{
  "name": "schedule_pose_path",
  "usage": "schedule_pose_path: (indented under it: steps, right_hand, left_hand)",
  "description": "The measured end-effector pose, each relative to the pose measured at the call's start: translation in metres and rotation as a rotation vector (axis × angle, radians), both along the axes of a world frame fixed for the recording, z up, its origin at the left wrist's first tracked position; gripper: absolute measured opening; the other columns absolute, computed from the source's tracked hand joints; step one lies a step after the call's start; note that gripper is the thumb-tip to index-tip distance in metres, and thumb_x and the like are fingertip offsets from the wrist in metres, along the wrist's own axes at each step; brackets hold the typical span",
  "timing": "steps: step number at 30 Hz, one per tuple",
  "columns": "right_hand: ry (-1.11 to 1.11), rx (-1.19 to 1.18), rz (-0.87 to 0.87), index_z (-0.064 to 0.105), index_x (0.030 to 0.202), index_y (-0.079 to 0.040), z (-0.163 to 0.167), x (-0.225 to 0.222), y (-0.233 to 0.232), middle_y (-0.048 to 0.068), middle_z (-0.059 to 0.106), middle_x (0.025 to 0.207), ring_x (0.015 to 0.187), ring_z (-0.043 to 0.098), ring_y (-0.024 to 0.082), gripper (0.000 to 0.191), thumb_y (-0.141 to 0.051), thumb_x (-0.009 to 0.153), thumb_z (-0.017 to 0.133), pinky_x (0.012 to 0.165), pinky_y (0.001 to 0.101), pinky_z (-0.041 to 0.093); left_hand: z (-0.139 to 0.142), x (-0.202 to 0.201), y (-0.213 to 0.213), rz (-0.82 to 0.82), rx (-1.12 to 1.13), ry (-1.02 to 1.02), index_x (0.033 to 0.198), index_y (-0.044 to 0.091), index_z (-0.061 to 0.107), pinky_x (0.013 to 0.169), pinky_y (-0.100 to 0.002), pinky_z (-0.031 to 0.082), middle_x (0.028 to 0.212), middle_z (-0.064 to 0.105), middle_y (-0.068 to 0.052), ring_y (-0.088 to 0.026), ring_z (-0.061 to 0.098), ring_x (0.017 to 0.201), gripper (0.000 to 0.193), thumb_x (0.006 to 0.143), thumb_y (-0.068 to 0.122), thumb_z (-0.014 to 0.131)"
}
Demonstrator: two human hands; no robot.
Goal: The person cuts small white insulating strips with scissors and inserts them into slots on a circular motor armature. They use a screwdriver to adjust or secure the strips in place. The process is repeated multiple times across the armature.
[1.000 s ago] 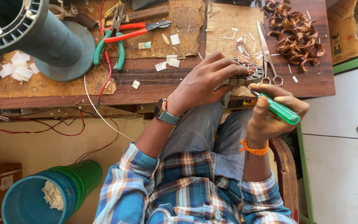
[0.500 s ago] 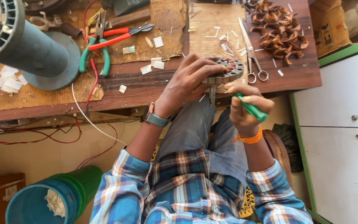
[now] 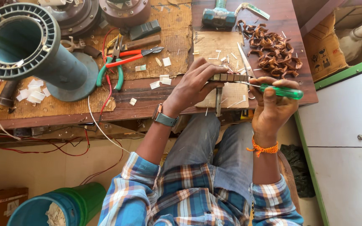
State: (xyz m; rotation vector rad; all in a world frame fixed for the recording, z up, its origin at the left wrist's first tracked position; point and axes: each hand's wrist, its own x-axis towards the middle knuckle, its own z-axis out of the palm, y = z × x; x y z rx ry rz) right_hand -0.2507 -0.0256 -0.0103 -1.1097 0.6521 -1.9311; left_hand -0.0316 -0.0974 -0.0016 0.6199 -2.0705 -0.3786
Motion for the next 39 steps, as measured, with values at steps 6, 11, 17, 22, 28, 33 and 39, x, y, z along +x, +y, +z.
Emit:
schedule_pose_path:
  steps: [6,11,17,22,28,33,39]
  right_hand:
    - [0.15,0.016,-0.02,0.05,0.123,-0.005,0.008,0.001,-0.011,0.022,0.072,0.109,0.099,0.076,0.029,0.04,-0.021,0.102,0.08,0.086,0.0373,0.066]
    - [0.322,-0.05,-0.093,0.051,0.122,-0.002,0.002,-0.003,-0.011,0.026,0.072,0.115,0.105,0.076,0.031,0.037,-0.02,0.107,0.08,0.094,0.0372,0.064]
    - [0.318,-0.031,-0.087,0.05,0.125,-0.003,-0.003,0.003,-0.02,0.026,0.072,0.114,0.104,0.076,0.03,0.036,-0.015,0.108,0.079,0.093,0.0358,0.065]
    - [0.378,-0.013,-0.145,0.051,0.125,0.0,0.006,0.017,-0.012,0.025,0.072,0.114,0.106,0.076,0.028,0.031,-0.01,0.11,0.075,0.094,0.0352,0.066]
    - [0.434,0.025,-0.26,0.05,0.125,0.002,0.013,0.029,0.001,0.023,0.07,0.115,0.106,0.076,0.027,0.026,-0.006,0.112,0.071,0.089,0.0334,0.067]
    - [0.416,0.076,-0.38,0.054,0.119,0.001,0.001,0.049,0.005,0.024,0.074,0.117,0.081,0.074,0.02,0.021,-0.012,0.109,0.067,0.065,0.0269,0.065]
    - [0.332,-0.028,-0.487,0.049,0.119,-0.004,-0.028,0.072,0.001,0.021,0.069,0.124,0.091,0.075,0.02,0.026,-0.021,0.11,0.066,0.057,0.0223,0.062]
  left_hand:
    - [-0.004,-0.002,-0.012,-0.023,0.004,-0.035,0.133,0.013,0.061,0.099,-0.041,0.049,0.113,0.066,-0.004,-0.03,0.057,0.105,0.043,0.093,0.017,0.077]
    - [-0.007,0.0,-0.022,-0.028,0.024,-0.004,0.133,0.015,0.061,0.095,-0.041,0.051,0.112,0.068,-0.004,-0.029,0.058,0.104,0.043,0.093,0.019,0.077]
    - [-0.011,0.006,-0.02,0.006,0.101,-0.018,0.135,0.016,0.063,0.095,-0.04,0.053,0.108,0.068,-0.002,-0.027,0.059,0.103,0.047,0.091,0.019,0.079]
    - [-0.011,0.005,-0.016,0.001,0.068,0.017,0.137,0.016,0.061,0.098,-0.039,0.053,0.118,0.07,-0.001,-0.026,0.06,0.107,0.049,0.092,0.019,0.08]
    - [-0.009,0.0,-0.011,0.028,-0.014,-0.07,0.141,0.016,0.056,0.106,-0.04,0.05,0.127,0.065,-0.002,-0.027,0.059,0.114,0.054,0.092,0.017,0.079]
    - [-0.012,-0.003,-0.007,0.093,-0.014,-0.078,0.143,0.014,0.053,0.105,-0.041,0.049,0.131,0.063,-0.004,-0.029,0.056,0.111,0.058,0.091,0.015,0.078]
    - [-0.013,-0.002,-0.006,0.116,0.032,-0.117,0.141,0.016,0.055,0.105,-0.041,0.049,0.126,0.063,-0.003,-0.029,0.055,0.11,0.053,0.093,0.015,0.078]
